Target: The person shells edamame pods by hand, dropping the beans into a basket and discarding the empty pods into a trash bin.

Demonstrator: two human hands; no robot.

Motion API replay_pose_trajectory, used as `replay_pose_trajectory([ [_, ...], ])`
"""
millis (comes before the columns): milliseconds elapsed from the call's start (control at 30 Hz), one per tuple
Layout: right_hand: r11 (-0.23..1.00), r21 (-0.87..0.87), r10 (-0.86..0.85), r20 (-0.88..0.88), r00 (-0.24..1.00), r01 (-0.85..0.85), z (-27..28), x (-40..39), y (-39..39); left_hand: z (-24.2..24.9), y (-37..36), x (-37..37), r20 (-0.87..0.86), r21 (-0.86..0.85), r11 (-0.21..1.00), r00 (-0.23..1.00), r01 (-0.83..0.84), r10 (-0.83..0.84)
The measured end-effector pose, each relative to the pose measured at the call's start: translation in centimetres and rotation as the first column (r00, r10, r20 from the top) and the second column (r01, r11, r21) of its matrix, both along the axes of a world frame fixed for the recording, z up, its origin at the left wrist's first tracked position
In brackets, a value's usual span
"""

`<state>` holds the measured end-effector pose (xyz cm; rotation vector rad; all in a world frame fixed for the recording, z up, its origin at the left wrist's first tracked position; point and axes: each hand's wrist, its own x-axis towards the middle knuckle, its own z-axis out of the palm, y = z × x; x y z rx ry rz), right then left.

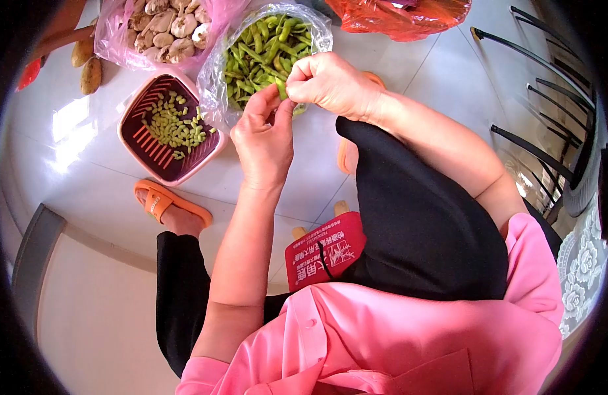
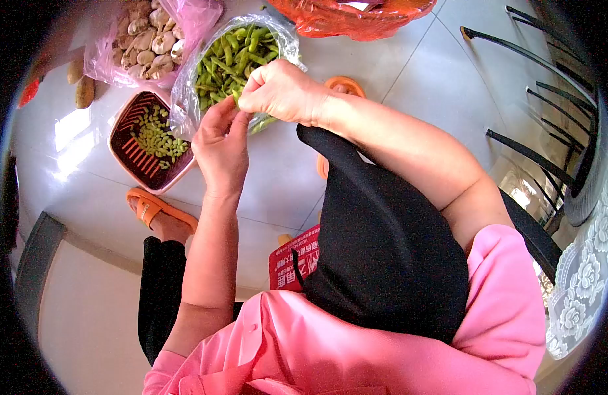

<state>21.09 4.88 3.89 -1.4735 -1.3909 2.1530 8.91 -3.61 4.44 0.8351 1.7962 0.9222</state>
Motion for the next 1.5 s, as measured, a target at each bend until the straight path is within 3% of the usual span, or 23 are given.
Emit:
replay_pose_trajectory([
  [133,1.000,0.003,-0.030,0.005,1.000,0.030,-0.2,-0.2,-0.3,0.1,0.2,-0.1,-0.057,-0.021,0.999,0.998,0.033,-0.034],
  [200,0.999,0.032,-0.005,0.036,0.999,0.004,-0.1,0.0,-0.3,-0.1,0.3,-0.4,0.193,-0.045,0.998,0.980,-0.036,0.044],
  [400,0.959,0.283,0.001,0.117,0.993,-0.035,-0.4,0.0,-0.7,-0.5,0.6,-1.0,0.496,-0.140,0.986,0.855,-0.094,0.152],
  [433,0.959,0.283,0.001,0.117,0.993,-0.034,-0.4,0.1,-0.7,-0.6,0.6,-1.0,0.496,-0.140,0.986,0.855,-0.094,0.152],
  [500,0.971,0.239,-0.025,0.077,0.997,0.006,-0.6,0.2,-1.0,-0.7,0.6,-0.9,0.634,-0.206,0.969,0.735,-0.139,0.240],
  [633,0.984,0.180,-0.017,0.037,0.999,0.011,-1.1,0.6,-1.1,-0.9,0.4,-0.7,0.676,-0.250,0.954,0.675,-0.168,0.296],
  [700,0.994,-0.014,-0.112,-0.079,0.991,0.111,-1.4,0.5,-1.3,-1.0,0.3,-0.3,0.467,-0.117,0.990,0.875,-0.084,0.130],
  [733,0.994,-0.014,-0.112,-0.079,0.991,0.111,-1.3,0.8,-1.1,-0.9,0.3,-0.1,0.467,-0.118,0.989,0.874,-0.085,0.130],
  [800,0.844,-0.512,-0.286,-0.180,0.941,0.158,-1.1,1.3,-0.7,-0.7,0.5,0.0,0.366,-0.094,0.994,0.927,-0.052,0.083],
  [900,0.735,-0.666,-0.327,-0.185,0.927,0.126,-1.8,1.4,-0.5,-1.3,0.2,-0.4,0.424,-0.097,0.994,0.901,-0.053,0.089],
  [1033,0.687,-0.720,-0.309,-0.168,0.936,0.097,-2.8,1.7,-0.1,-1.8,-0.2,-0.5,0.472,-0.074,0.996,0.878,-0.047,0.077],
  [1100,0.661,-0.750,-0.274,-0.250,0.929,-0.007,-3.1,2.2,0.2,-1.9,-0.2,-0.4,0.553,-0.085,0.992,0.824,-0.095,0.127],
  [1200,0.660,-0.749,-0.284,-0.309,0.908,-0.049,-3.6,2.4,0.3,-1.7,-0.2,-0.1,0.605,-0.089,0.983,0.775,-0.160,0.180],
  [1267,0.662,-0.748,-0.290,-0.328,0.899,-0.059,-3.8,2.2,-0.1,-2.5,-0.7,-0.3,0.558,-0.076,0.983,0.810,-0.166,0.180],
  [1333,0.893,-0.440,-0.154,-0.089,0.984,0.100,-3.1,1.4,-1.0,-2.6,-0.6,-0.3,0.509,-0.063,0.983,0.842,-0.172,0.180],
  [1400,0.937,-0.342,-0.101,-0.076,0.992,0.069,-2.2,1.2,-1.3,-2.6,-0.5,-0.3,0.385,-0.110,0.975,0.896,-0.191,0.219],
  [1467,0.988,-0.151,0.023,-0.013,1.000,-0.025,-1.9,1.2,-1.3,-2.5,-0.5,-0.2,0.377,-0.111,0.972,0.897,-0.205,0.232],
  [1500,0.988,-0.151,0.025,-0.013,1.000,-0.026,-1.8,1.2,-1.2,-2.4,-0.5,-0.1,0.369,-0.114,0.969,0.896,-0.218,0.245],
])
